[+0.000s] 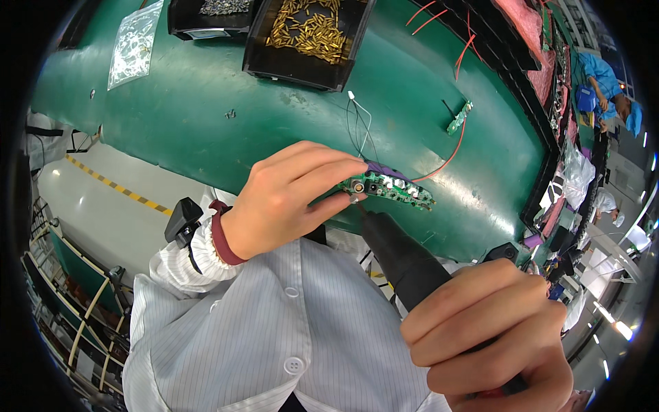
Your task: Assembling electronic components and a battery pack onto a PCB using an electric screwdriver.
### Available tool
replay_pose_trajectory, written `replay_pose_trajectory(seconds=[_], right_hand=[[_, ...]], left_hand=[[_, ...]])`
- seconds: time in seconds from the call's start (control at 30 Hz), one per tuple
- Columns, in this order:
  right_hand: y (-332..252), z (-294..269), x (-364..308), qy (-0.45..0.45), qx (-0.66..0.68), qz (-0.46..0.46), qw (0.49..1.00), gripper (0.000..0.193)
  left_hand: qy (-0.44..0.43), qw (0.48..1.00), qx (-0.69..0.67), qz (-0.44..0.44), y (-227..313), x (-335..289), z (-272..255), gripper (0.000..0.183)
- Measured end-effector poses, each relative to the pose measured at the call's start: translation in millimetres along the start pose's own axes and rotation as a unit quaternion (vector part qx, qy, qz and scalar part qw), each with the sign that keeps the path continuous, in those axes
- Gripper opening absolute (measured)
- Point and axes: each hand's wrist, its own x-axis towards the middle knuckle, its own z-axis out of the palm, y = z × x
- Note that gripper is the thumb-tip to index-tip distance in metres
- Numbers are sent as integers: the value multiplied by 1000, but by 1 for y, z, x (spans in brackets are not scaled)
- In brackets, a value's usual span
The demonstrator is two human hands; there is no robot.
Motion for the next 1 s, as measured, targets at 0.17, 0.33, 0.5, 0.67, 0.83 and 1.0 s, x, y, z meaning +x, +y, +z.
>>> replay_pose_trajectory(seconds=[0.17,0.33,0.5,0.67,0.83,1.0], right_hand=[[11,13,21,-25,29,-15,999,18],[15,6,31,-42,-20,-55,997,38],[15,0,29,-33,-58,-26,997,45],[19,10,27,28,-96,-41,994,44],[27,10,38,-43,-28,-41,998,43],[27,15,42,-22,-34,-46,998,41]], left_hand=[[-1,1000,7,-3,-2,-5,0,44],[-1,1000,-5,17,-3,-3,0,44],[-18,1000,-21,13,-5,-3,-1,39],[-13,999,-32,12,-6,-3,-2,39],[-8,999,-37,20,-7,-2,-2,40],[-9,999,-33,21,-7,0,-3,40]])
